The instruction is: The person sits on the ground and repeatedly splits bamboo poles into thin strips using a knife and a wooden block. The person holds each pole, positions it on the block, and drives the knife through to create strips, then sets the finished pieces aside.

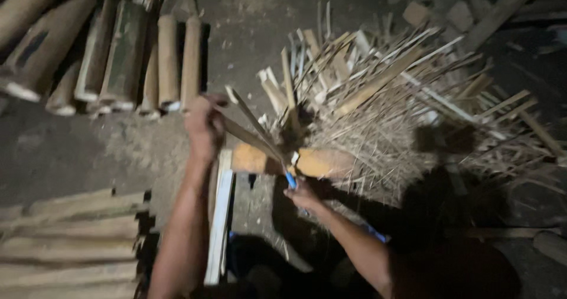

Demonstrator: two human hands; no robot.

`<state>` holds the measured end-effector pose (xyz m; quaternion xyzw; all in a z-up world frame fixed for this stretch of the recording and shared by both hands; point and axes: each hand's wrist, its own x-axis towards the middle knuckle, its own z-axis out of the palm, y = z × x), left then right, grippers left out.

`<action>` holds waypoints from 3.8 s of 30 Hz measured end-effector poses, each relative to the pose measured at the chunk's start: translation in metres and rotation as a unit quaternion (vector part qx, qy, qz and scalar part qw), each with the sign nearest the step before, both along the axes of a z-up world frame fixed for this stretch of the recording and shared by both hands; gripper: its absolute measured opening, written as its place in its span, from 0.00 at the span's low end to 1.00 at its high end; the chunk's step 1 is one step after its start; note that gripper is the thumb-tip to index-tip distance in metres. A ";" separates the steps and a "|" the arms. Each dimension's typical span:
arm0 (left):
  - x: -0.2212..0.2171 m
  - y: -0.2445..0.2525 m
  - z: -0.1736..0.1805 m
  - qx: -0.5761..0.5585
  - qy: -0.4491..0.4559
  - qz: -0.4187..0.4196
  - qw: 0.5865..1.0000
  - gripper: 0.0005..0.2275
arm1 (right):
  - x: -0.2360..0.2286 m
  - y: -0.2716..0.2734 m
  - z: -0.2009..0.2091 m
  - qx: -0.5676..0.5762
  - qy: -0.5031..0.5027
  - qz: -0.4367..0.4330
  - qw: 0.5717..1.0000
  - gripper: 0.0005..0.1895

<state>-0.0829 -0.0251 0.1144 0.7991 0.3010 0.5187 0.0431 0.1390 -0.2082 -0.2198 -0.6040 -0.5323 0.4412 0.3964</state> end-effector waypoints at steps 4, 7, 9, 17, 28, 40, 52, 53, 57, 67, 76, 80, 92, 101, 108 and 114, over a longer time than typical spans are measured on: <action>-0.057 0.013 -0.022 -0.010 -0.028 0.008 1.000 0.13 | -0.019 0.002 -0.007 -0.244 0.127 -0.038 0.961 0.14; -0.096 0.004 -0.042 -0.036 -0.003 0.047 0.998 0.18 | -0.037 -0.012 0.000 -0.247 0.222 -0.064 0.941 0.16; -0.112 0.013 -0.049 -0.061 -0.013 0.072 0.995 0.20 | -0.048 -0.001 0.007 -0.230 0.272 -0.072 0.932 0.15; -0.097 0.039 -0.062 -0.152 -0.141 0.043 0.977 0.21 | -0.061 -0.005 -0.022 -0.245 0.427 -0.081 0.867 0.16; 0.099 -0.020 -0.031 -0.154 -0.306 -0.023 0.939 0.21 | 0.023 -0.015 0.047 -0.068 -0.249 -0.061 0.964 0.24; 0.127 -0.057 -0.036 -0.089 -0.345 0.056 0.933 0.19 | 0.025 0.005 0.016 -0.026 -0.232 -0.082 0.969 0.21; 0.010 -0.086 -0.047 -0.166 -0.454 -0.026 0.875 0.24 | 0.040 -0.007 0.076 0.032 -0.249 -0.085 0.964 0.23; 0.015 -0.086 -0.047 -0.156 -0.437 -0.002 0.886 0.23 | 0.039 -0.006 0.099 0.083 -0.233 -0.094 0.964 0.23; 0.044 -0.071 -0.040 -0.128 -0.413 0.029 0.901 0.22 | 0.033 -0.003 0.137 0.141 -0.051 -0.112 0.982 0.20; 0.091 -0.078 -0.020 -0.091 -0.392 -0.008 0.915 0.17 | 0.041 -0.019 0.018 0.014 -0.263 -0.114 0.958 0.25; 0.079 -0.076 -0.026 -0.120 -0.379 -0.001 0.918 0.16 | 0.038 -0.014 -0.011 -0.073 -0.331 -0.094 0.936 0.33; 0.055 -0.083 -0.034 -0.199 -0.447 -0.002 0.872 0.12 | 0.071 -0.022 -0.018 -0.132 -0.335 -0.131 0.924 0.30; 0.050 -0.105 -0.007 -0.253 -0.359 0.009 0.898 0.09 | 0.165 -0.077 0.057 0.026 -0.421 -0.311 0.852 0.18; 0.034 -0.119 -0.022 -0.259 -0.330 -0.011 0.908 0.05 | 0.042 -0.095 0.144 -0.088 -0.068 -0.086 0.990 0.17; 0.035 -0.134 -0.031 -0.201 -0.243 -0.040 0.948 0.08 | -0.001 -0.097 0.259 0.071 0.008 0.016 0.997 0.21; 0.038 -0.139 -0.026 -0.228 -0.271 -0.063 0.933 0.07 | -0.015 -0.090 0.279 -0.092 0.093 0.009 0.991 0.22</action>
